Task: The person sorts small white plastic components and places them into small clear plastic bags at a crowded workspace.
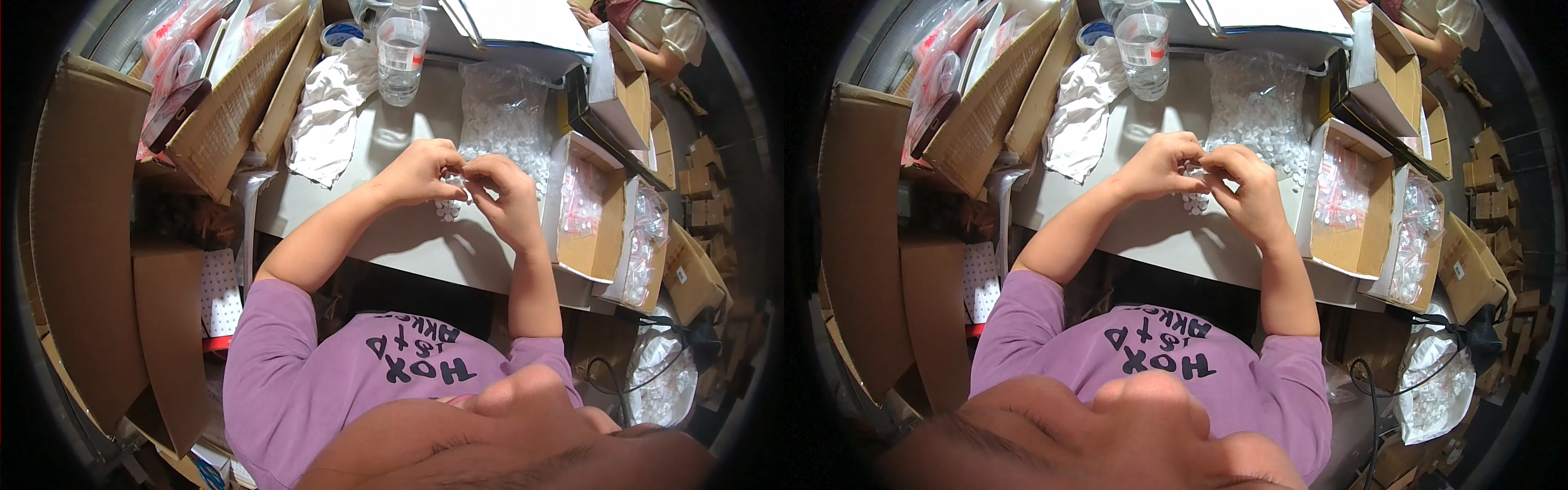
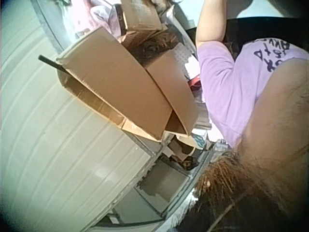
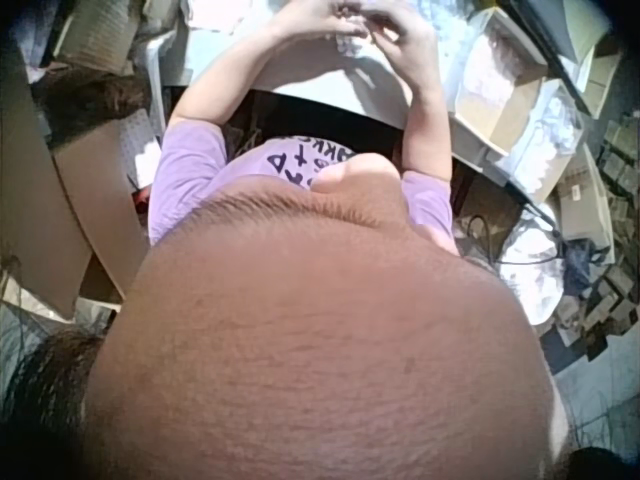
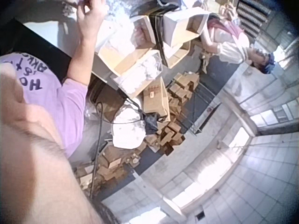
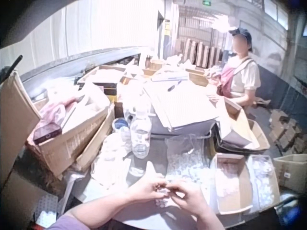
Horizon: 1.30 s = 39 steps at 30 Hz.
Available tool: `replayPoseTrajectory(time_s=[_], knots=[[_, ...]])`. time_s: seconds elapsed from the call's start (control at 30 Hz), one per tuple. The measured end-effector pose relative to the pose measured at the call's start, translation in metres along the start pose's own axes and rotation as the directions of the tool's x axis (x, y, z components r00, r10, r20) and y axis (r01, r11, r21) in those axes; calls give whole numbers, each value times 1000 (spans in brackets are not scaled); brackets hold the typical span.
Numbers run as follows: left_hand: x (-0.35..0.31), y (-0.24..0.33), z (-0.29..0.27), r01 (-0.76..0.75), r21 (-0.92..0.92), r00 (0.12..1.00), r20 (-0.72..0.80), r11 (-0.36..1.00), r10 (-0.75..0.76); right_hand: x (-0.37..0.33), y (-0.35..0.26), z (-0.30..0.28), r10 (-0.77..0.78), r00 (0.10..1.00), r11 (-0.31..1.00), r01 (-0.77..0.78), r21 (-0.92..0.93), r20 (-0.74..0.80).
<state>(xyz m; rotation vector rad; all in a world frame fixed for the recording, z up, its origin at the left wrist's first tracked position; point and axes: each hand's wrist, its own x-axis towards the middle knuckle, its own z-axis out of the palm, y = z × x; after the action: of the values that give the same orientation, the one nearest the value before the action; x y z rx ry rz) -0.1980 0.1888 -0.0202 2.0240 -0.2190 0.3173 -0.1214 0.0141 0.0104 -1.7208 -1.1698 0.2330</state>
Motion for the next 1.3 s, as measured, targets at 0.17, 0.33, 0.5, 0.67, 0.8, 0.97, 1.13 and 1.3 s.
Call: replayPoseTrajectory(time_s=[0.17, 0.33, 0.5, 0.67, 0.8, 0.97, 1.13, 1.3], knots=[[0, 2, -5, 54, -36, 997, 64, 998, -52, 2, -6, -8, -107, 986, 978, 128, -167, 129], [-2, -3, 4, 180, -394, 982, 14, 902, -190, 0, 4, -4, -104, 994, 956, 104, -275, 16], [-1, -1, 0, 272, -507, 956, 48, 818, -288, -1, 2, -9, 144, 989, 986, -143, -85, 9], [-3, 3, -2, 311, -357, 948, 53, 881, -313, 0, 2, -8, 312, 950, 945, -310, 106, 1], [-4, 3, 0, 283, -391, 958, 64, 876, -281, 0, 9, -8, 358, 913, 901, -393, 186, 195], [-4, 5, 2, 311, -456, 950, 117, 834, -291, -2, 17, -4, 360, 894, 856, -431, 287, 268], [-4, -1, 1, 308, -548, 947, 99, 778, -306, -3, 15, -6, 352, 896, 793, -439, 423, 270], [1, 2, -1, 267, -565, 950, 17, 780, -313, -4, 1, -15, 367, 910, 857, -412, 311, 192]])
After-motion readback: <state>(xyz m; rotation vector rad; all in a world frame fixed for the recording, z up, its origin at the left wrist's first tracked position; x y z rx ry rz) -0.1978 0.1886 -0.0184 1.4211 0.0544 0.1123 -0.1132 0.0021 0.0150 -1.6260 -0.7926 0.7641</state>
